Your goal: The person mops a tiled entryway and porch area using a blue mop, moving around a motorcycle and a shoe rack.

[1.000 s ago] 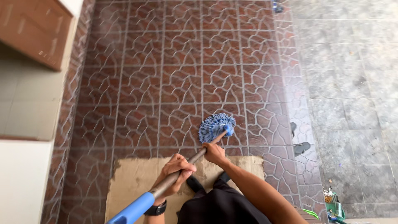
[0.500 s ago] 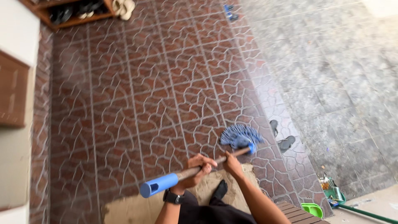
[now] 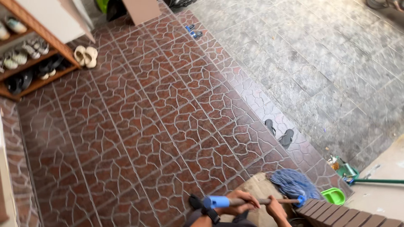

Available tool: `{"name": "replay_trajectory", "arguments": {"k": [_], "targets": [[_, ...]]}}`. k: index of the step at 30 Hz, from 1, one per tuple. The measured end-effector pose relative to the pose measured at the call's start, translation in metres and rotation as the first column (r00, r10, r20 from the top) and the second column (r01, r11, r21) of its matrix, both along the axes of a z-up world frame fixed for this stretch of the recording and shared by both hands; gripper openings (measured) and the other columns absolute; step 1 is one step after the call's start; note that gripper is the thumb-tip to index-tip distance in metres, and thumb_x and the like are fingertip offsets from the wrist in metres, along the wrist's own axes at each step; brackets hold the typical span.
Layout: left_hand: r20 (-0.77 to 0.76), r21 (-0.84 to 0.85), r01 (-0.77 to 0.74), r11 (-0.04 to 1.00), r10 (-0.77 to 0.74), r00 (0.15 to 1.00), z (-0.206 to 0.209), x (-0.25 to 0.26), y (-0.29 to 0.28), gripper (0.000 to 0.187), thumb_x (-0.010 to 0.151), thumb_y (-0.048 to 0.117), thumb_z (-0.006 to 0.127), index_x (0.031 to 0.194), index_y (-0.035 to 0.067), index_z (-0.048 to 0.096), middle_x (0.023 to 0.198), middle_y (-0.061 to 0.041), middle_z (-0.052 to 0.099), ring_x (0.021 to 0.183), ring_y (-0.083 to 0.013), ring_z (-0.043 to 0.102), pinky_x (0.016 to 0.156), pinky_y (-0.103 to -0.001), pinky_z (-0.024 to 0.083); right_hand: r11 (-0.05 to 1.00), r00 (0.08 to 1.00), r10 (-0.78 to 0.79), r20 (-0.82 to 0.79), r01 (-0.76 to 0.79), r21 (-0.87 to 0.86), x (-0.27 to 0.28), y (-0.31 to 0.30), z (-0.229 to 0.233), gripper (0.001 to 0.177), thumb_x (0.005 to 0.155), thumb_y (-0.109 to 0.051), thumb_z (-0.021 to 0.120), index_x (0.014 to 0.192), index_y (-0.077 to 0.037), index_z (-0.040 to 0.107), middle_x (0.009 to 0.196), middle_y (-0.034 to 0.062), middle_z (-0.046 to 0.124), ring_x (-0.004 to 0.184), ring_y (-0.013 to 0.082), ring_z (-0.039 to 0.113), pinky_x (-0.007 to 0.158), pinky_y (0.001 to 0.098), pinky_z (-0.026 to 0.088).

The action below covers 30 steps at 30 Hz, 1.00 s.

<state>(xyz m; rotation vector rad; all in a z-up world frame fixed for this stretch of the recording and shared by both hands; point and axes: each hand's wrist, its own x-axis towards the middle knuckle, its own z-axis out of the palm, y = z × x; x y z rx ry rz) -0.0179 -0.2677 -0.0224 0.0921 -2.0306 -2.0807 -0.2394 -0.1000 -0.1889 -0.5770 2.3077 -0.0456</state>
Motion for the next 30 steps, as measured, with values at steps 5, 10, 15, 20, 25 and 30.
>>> {"name": "replay_trajectory", "arguments": {"k": [5,10,15,20,25,30], "targets": [[0.110,0.185,0.094,0.978,-0.116,0.987,-0.005,0.033,-0.035,0.015,0.102,0.011,0.068,0.115,0.011,0.075,0.105,-0.010,0.071,0.101,-0.0206,0.068,0.091,-0.035,0.053,0.984,0.994,-0.093,-0.059,0.082,-0.159,0.048,-0.027,0.018,0.035,0.090,-0.044,0.067,0.114,-0.019,0.064,0.099,0.0220,0.077,0.101,0.0450,0.071,0.085,0.0533,0.053],[-0.039,0.129,0.183,0.975,-0.179,0.983,0.006,0.055,-0.071,0.015,0.103,0.009,0.068,0.117,0.010,0.074,0.108,-0.012,0.072,0.101,-0.0215,0.067,0.092,-0.035,0.053,0.969,0.993,-0.109,-0.052,0.095,-0.228,0.072,-0.068,0.033,0.050,0.091,-0.060,0.063,0.105,-0.012,0.069,0.095,0.0232,0.078,0.098,0.0413,0.073,0.084,0.0503,0.054],[-0.112,0.002,0.150,0.989,-0.149,0.983,0.030,0.057,-0.105,0.017,0.099,0.004,0.069,0.114,0.009,0.074,0.100,-0.012,0.074,0.090,-0.0215,0.071,0.087,-0.035,0.056,0.937,0.987,-0.158,-0.009,0.147,-0.318,0.081,-0.104,0.038,0.041,0.088,-0.048,0.070,0.108,-0.012,0.069,0.099,0.0220,0.077,0.100,0.0392,0.072,0.084,0.0482,0.054],[-0.130,-0.134,0.044,0.990,-0.062,0.990,0.058,0.064,-0.156,0.014,0.095,0.005,0.072,0.107,0.012,0.076,0.093,-0.008,0.074,0.088,-0.0201,0.070,0.092,-0.037,0.053,0.906,0.986,-0.150,0.079,0.169,-0.388,0.088,-0.171,0.055,0.034,0.087,-0.031,0.077,0.113,-0.011,0.066,0.103,0.0220,0.075,0.101,0.0368,0.074,0.085,0.0435,0.056],[-0.122,-0.261,-0.072,0.963,0.041,0.992,0.069,0.061,-0.212,0.013,0.095,0.009,0.072,0.104,0.016,0.076,0.093,-0.002,0.075,0.093,-0.0180,0.071,0.104,-0.036,0.045,0.788,0.983,-0.059,0.173,0.152,-0.596,0.087,-0.258,0.067,0.037,0.075,-0.015,0.075,0.109,-0.009,0.062,0.110,0.0144,0.078,0.105,0.0319,0.075,0.085,0.0413,0.056],[-0.044,-0.360,-0.104,0.927,0.094,0.995,0.086,0.052,-0.281,0.016,0.091,0.005,0.072,0.101,0.015,0.079,0.083,-0.002,0.073,0.081,-0.0147,0.068,0.104,-0.036,0.042,0.763,0.986,-0.018,0.168,0.123,-0.635,0.080,-0.339,0.061,0.037,0.074,-0.012,0.080,0.107,-0.007,0.064,0.109,0.0140,0.077,0.104,0.0328,0.072,0.085,0.0407,0.055]]}}
